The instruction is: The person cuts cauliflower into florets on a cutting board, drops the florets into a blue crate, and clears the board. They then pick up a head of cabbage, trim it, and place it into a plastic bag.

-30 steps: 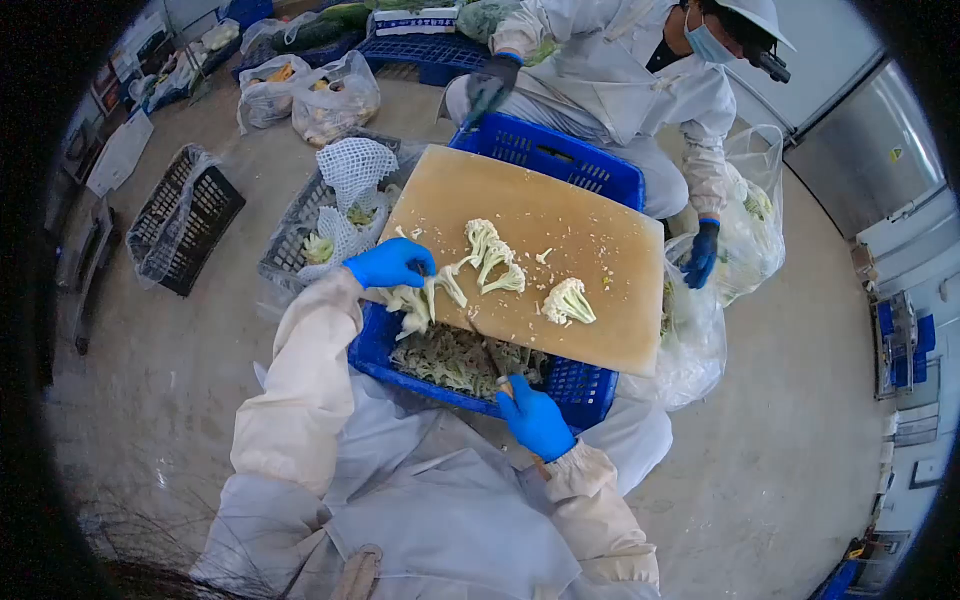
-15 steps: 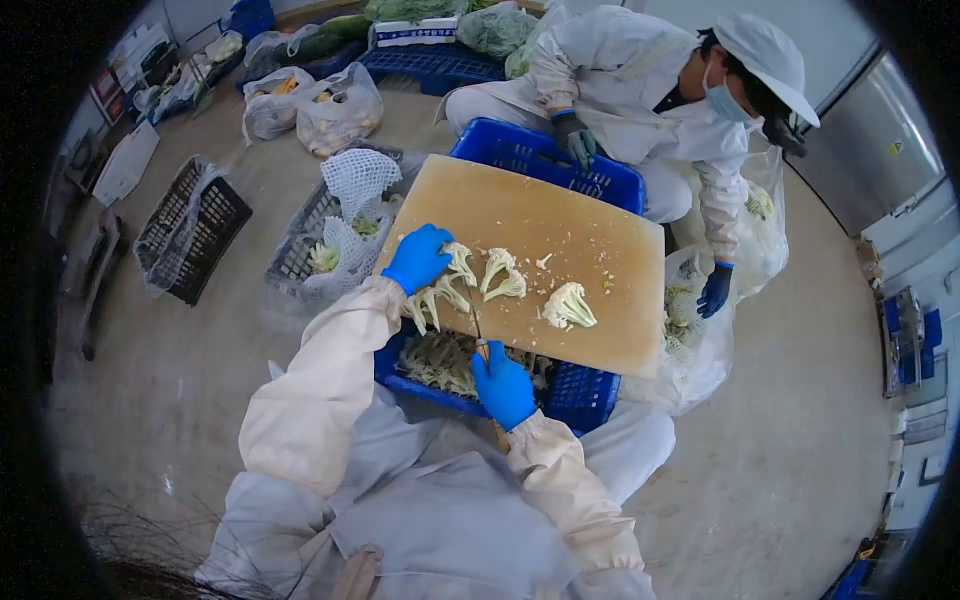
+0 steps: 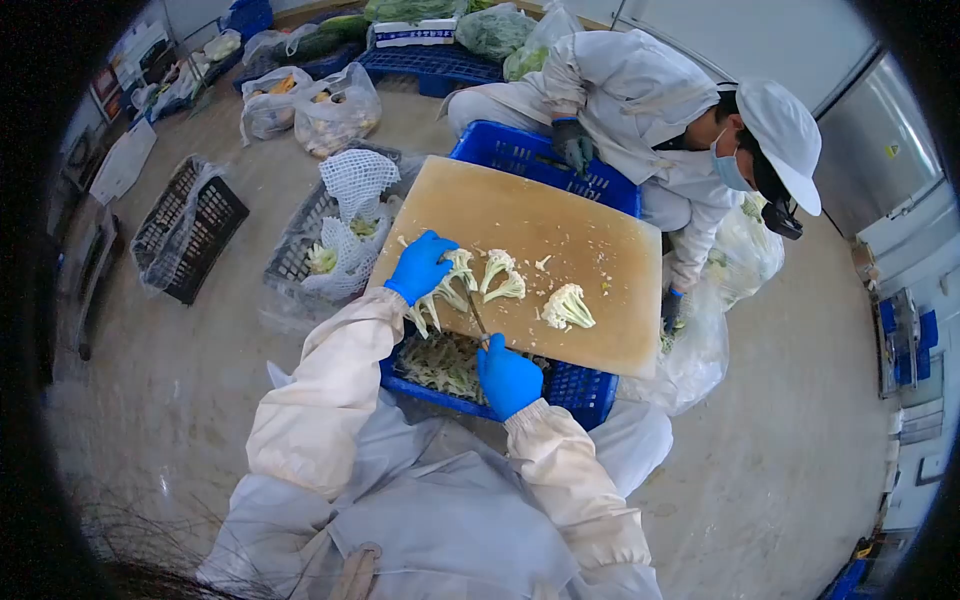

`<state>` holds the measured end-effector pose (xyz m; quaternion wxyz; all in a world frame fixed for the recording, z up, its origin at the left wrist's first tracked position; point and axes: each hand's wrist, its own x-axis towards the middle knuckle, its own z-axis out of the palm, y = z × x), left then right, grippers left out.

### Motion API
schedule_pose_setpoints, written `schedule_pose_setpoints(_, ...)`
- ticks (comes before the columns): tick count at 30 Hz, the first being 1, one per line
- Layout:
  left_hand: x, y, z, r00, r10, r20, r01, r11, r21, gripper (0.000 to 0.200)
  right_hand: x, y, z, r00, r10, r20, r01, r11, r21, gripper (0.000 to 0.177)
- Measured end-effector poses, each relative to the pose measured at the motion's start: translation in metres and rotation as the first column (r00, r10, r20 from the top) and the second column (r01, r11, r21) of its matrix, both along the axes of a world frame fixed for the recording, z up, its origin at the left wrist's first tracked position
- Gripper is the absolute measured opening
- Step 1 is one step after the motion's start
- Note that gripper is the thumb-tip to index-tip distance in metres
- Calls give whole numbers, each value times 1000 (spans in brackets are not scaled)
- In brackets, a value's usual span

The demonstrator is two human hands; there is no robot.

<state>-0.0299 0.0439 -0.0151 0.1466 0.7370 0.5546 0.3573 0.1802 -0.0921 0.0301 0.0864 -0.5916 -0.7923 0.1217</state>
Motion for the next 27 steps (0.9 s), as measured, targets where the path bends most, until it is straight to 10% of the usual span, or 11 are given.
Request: schedule_pose_setpoints(27,-10,-5,6,990,-59,131,75,990,-117,26,16,4,-29,941,-23,-338,-1,997,-71,29)
